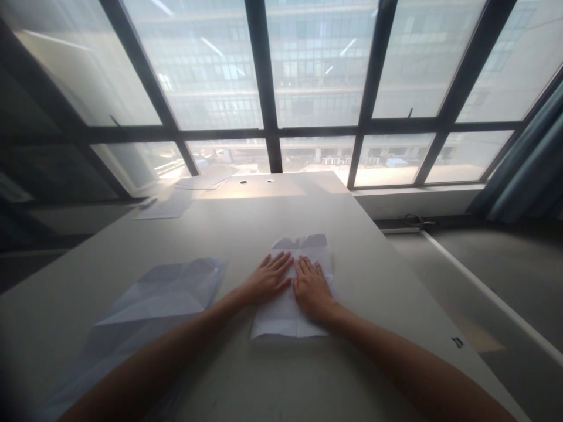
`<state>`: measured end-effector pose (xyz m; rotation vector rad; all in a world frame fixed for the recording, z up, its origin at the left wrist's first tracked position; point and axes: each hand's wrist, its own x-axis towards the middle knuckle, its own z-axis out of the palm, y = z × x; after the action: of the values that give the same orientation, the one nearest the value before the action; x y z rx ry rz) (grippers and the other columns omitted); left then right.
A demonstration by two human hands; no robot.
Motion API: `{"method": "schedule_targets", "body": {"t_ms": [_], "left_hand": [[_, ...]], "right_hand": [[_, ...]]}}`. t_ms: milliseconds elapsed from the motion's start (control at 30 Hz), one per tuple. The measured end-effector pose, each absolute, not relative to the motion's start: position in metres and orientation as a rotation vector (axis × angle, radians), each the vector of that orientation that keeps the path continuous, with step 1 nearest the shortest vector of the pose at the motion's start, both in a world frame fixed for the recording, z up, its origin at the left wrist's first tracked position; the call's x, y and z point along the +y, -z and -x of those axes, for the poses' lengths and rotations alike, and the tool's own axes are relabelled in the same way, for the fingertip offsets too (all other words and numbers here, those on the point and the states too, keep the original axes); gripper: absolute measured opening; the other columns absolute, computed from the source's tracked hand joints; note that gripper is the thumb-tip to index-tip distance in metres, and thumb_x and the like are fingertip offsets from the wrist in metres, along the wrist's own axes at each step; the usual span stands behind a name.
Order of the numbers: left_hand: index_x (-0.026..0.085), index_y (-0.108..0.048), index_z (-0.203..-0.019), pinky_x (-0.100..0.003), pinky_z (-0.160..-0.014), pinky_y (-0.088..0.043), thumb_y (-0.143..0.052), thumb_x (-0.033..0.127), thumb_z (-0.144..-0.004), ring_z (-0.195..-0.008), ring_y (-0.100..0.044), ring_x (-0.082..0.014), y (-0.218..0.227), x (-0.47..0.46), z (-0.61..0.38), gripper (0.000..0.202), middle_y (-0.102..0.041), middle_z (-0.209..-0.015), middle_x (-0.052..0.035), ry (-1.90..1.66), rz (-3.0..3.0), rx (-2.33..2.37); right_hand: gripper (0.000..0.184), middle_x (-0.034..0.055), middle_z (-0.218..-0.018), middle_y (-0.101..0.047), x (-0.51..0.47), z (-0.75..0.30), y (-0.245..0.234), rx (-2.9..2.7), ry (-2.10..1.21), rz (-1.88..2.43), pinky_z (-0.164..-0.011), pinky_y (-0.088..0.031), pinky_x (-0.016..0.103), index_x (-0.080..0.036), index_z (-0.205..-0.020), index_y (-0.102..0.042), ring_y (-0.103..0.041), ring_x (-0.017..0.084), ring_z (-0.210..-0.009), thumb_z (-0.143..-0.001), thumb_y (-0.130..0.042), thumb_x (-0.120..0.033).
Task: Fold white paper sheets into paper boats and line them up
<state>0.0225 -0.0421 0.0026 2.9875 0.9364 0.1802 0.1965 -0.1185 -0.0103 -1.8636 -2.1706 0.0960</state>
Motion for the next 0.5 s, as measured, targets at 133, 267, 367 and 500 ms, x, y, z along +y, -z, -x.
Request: {"method": "schedule_targets", "body": {"t_ms": [133, 267, 367, 500], "left_hand": [[0.02, -0.022, -0.152, -0.046, -0.117, -0.011, -0.024, 0.056, -0.099, -0.146, -0.015, -0.0243, -0.0023, -0.0425, -0.0242, 0.064, -0.022, -0.157, -0.0079, -0.201, -2.981, 0.939], [0.019, -0.027, -0.15, -0.048, -0.117, -0.014, -0.029, 0.053, -0.098, -0.145, -0.019, -0.0254, -0.0024, -0.041, -0.0257, 0.062, -0.027, -0.156, -0.0084, -0.261, -2.981, 0.948], [0.018, -0.033, -0.147, -0.046, -0.118, -0.015, -0.036, 0.039, -0.098, -0.144, -0.024, -0.0236, -0.0036, -0.041, -0.0271, 0.054, -0.035, -0.152, -0.0092, -0.343, -3.0, 0.929], [0.017, -0.031, -0.149, -0.043, -0.117, -0.019, -0.036, 0.034, -0.098, -0.143, -0.025, -0.0224, -0.0034, -0.0464, -0.0294, 0.054, -0.035, -0.152, -0.0098, -0.363, -3.017, 0.792]], "right_hand": [[0.06, 0.0103, -0.157, -0.021, -0.1193, -0.2033, 0.0132, -2.133, -0.095, 1.899, -0.117, -0.008, 0.045, -0.012, -0.15, -0.028, -0.014, 0.023, -0.146, -0.096, -0.03, -0.038], [0.061, 0.0105, -0.157, -0.021, -0.1175, -0.2056, 0.0116, -2.117, -0.106, 1.931, -0.117, -0.007, 0.045, -0.012, -0.15, -0.029, -0.014, 0.024, -0.146, -0.096, -0.031, -0.041], [0.06, 0.011, -0.157, -0.022, -0.1154, -0.205, 0.0106, -2.085, -0.088, 1.958, -0.117, -0.007, 0.044, -0.012, -0.149, -0.03, -0.014, 0.024, -0.146, -0.097, -0.03, -0.041], [0.059, 0.0114, -0.157, -0.022, -0.1119, -0.2056, 0.0109, -2.072, -0.066, 1.981, -0.117, -0.008, 0.044, -0.012, -0.148, -0.032, -0.014, 0.024, -0.146, -0.097, -0.03, -0.04]]}}
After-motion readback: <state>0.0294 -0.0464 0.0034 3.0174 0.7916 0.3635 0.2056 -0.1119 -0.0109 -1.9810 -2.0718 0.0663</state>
